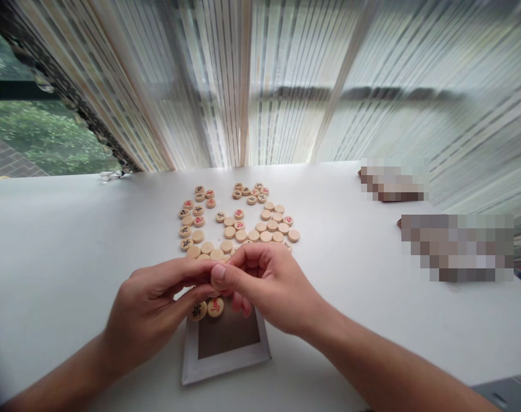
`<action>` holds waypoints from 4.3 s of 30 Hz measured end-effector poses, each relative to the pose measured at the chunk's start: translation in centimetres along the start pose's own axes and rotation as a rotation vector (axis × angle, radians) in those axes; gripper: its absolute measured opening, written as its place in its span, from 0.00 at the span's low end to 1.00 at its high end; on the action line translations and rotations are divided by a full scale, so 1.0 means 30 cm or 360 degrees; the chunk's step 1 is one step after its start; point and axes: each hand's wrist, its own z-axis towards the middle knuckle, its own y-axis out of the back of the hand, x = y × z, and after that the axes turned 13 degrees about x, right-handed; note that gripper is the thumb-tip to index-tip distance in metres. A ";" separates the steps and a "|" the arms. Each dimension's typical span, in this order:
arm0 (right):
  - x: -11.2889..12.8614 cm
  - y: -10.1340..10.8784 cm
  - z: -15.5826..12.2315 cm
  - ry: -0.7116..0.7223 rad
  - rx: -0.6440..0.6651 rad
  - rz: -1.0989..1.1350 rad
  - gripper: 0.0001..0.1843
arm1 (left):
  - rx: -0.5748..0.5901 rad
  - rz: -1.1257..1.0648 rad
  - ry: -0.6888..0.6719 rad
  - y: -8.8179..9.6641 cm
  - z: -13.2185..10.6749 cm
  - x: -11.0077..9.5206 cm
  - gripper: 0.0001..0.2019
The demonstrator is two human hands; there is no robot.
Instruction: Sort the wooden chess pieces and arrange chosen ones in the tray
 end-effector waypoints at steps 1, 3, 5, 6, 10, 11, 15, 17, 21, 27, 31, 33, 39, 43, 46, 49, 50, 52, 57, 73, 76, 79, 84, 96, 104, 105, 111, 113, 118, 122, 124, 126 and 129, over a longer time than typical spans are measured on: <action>0.000 0.002 0.001 0.0024 0.0023 0.0019 0.20 | -0.0002 -0.0046 0.0018 0.001 0.001 0.000 0.16; -0.005 0.007 0.003 0.0053 0.0069 0.0070 0.19 | -0.0009 -0.0124 0.0043 0.001 0.004 0.000 0.15; -0.012 0.011 0.005 0.0068 0.0111 0.0126 0.18 | -0.0022 -0.0173 0.0057 0.001 0.007 0.000 0.14; -0.015 0.013 0.007 0.0076 0.0128 0.0150 0.17 | -0.0030 -0.0190 0.0063 0.001 0.008 0.000 0.14; -0.021 0.020 0.010 0.0101 0.0181 0.0213 0.15 | -0.0062 -0.0268 0.0085 0.003 0.011 0.000 0.13; -0.020 0.020 0.010 0.0102 0.0188 0.0223 0.15 | -0.0062 -0.0292 0.0097 0.003 0.011 0.000 0.13; -0.015 0.020 0.006 0.0092 0.0215 0.0260 0.11 | -0.0066 -0.0357 0.0122 0.003 0.011 0.000 0.12; -0.012 0.017 0.002 0.0073 0.0225 0.0284 0.10 | -0.0072 -0.0343 0.0092 0.002 0.012 0.001 0.12; -0.010 0.012 -0.005 0.0033 0.0217 0.0306 0.10 | -0.0057 -0.0210 -0.0023 0.004 0.012 0.003 0.15; -0.016 0.005 -0.001 -0.0065 0.0155 0.0353 0.18 | -0.0081 0.0150 -0.0192 0.006 0.005 0.014 0.14; -0.016 0.002 0.005 -0.0123 0.0078 0.0258 0.21 | -0.0079 0.0281 -0.0298 0.001 0.000 0.021 0.14; -0.014 0.000 0.007 -0.0121 0.0071 0.0232 0.21 | -0.0055 0.0303 -0.0315 0.000 -0.001 0.022 0.14; -0.012 -0.002 0.003 -0.0076 0.0128 0.0261 0.19 | -0.0004 0.0254 -0.0329 0.000 0.001 0.012 0.16; -0.012 0.000 0.003 -0.0039 0.0151 0.0257 0.17 | 0.0010 0.0197 -0.0298 0.001 0.004 0.008 0.16; -0.011 0.000 0.005 -0.0022 0.0156 0.0263 0.16 | -0.0010 0.0223 -0.0286 0.003 0.005 0.009 0.15; -0.012 0.002 0.008 -0.0004 0.0170 0.0291 0.15 | -0.0041 0.0238 -0.0270 0.004 0.004 0.010 0.15; -0.012 0.003 0.008 -0.0006 0.0170 0.0314 0.15 | -0.0049 0.0236 -0.0266 0.005 0.004 0.010 0.16; -0.013 0.005 0.007 -0.0017 0.0172 0.0373 0.16 | -0.0058 0.0228 -0.0252 0.004 0.003 0.010 0.16; -0.013 0.010 0.003 -0.0023 0.0170 0.0390 0.14 | -0.0069 0.0165 -0.0194 0.001 0.004 0.010 0.16; -0.013 0.009 0.004 -0.0056 0.0161 0.0332 0.14 | -0.0067 0.0179 -0.0194 0.004 0.000 0.008 0.17; -0.015 0.009 0.003 -0.0034 0.0184 0.0330 0.15 | -0.0063 0.0157 -0.0201 0.003 -0.001 0.006 0.17; -0.016 0.009 0.002 -0.0021 0.0205 0.0329 0.16 | -0.0060 0.0164 -0.0187 0.003 -0.001 0.006 0.17; -0.013 0.001 0.002 -0.0087 0.0149 0.0321 0.23 | -0.0054 0.0244 -0.0223 0.002 0.000 0.003 0.15; -0.010 -0.003 0.000 0.0019 0.0183 0.0182 0.21 | -0.0019 0.0098 -0.0210 0.002 0.003 -0.005 0.17; 0.003 -0.001 -0.005 0.0123 0.0201 -0.0019 0.18 | -0.0141 -0.0123 -0.0065 -0.001 -0.005 0.008 0.17; 0.003 0.000 -0.005 0.0148 0.0204 -0.0043 0.17 | -0.0153 -0.0151 -0.0051 0.000 -0.007 0.011 0.17; -0.006 0.005 -0.001 0.0277 0.0182 -0.0126 0.12 | -0.0227 -0.0311 -0.0002 0.002 0.000 0.019 0.14; -0.013 0.008 0.000 0.0311 0.0134 -0.0182 0.11 | -0.0253 -0.0332 0.0014 -0.001 0.004 0.017 0.13; -0.034 0.015 -0.003 0.0596 -0.0077 -0.0554 0.18 | -0.0346 -0.0365 0.0067 -0.004 0.010 0.009 0.13; -0.040 0.018 -0.005 0.0654 -0.0102 -0.0700 0.13 | -0.0356 -0.0414 0.0092 -0.002 0.015 0.003 0.11; -0.040 0.020 -0.003 0.0635 -0.0111 -0.0662 0.12 | -0.0365 -0.0421 0.0079 -0.001 0.016 0.004 0.12; -0.041 0.024 0.002 0.0629 -0.0111 -0.0577 0.13 | -0.0375 -0.0432 0.0083 -0.001 0.014 0.007 0.13; -0.041 0.027 0.009 0.0611 -0.0048 -0.0382 0.15 | -0.0379 -0.0469 0.0120 -0.001 0.012 0.011 0.14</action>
